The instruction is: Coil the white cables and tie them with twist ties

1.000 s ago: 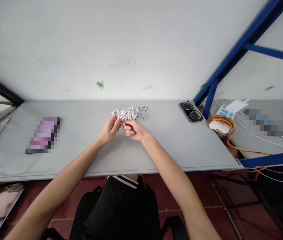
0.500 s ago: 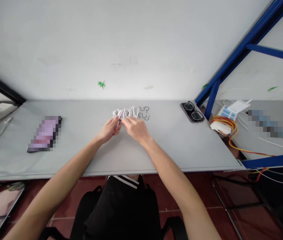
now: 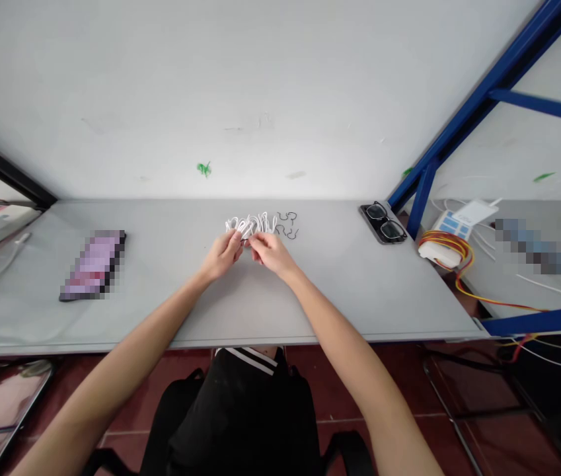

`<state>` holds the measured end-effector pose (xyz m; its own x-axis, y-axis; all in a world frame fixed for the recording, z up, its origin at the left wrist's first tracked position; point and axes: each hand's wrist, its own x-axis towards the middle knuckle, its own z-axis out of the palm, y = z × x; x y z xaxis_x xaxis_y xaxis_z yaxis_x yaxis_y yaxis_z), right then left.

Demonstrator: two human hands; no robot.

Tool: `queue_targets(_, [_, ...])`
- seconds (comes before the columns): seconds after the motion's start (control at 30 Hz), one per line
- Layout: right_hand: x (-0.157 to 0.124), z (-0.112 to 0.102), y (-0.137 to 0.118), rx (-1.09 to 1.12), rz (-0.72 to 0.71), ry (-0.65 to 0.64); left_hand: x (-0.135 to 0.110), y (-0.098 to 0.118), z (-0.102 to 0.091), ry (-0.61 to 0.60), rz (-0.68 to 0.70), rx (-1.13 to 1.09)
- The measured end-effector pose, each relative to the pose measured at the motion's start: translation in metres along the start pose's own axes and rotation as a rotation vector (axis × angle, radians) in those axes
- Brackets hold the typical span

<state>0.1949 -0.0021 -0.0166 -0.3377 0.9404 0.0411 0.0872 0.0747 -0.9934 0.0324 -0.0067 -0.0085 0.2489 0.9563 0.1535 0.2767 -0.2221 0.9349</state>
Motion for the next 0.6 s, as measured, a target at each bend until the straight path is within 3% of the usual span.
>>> queue_targets(0.13, [-0.006,-0.004,-0.001,-0.653,-0.384,0.082,0.000,0.003,0.001,-0.149,-0.241,-0.358])
queue_targets(0.23, [-0.006,-0.006,-0.002,-0.944,-0.519,0.075,0.001,0.002,-0.001,-0.209,-0.389,-0.512])
queue_targets(0.4, [-0.003,-0.008,-0.001,-1.069,-0.582,0.027,0.001,0.002,-0.004,-0.281,-0.533,-0.505])
queue_targets(0.6, [-0.004,0.004,0.008,-0.955,-0.557,0.084,0.002,-0.003,0.000,-0.163,-0.323,-0.245])
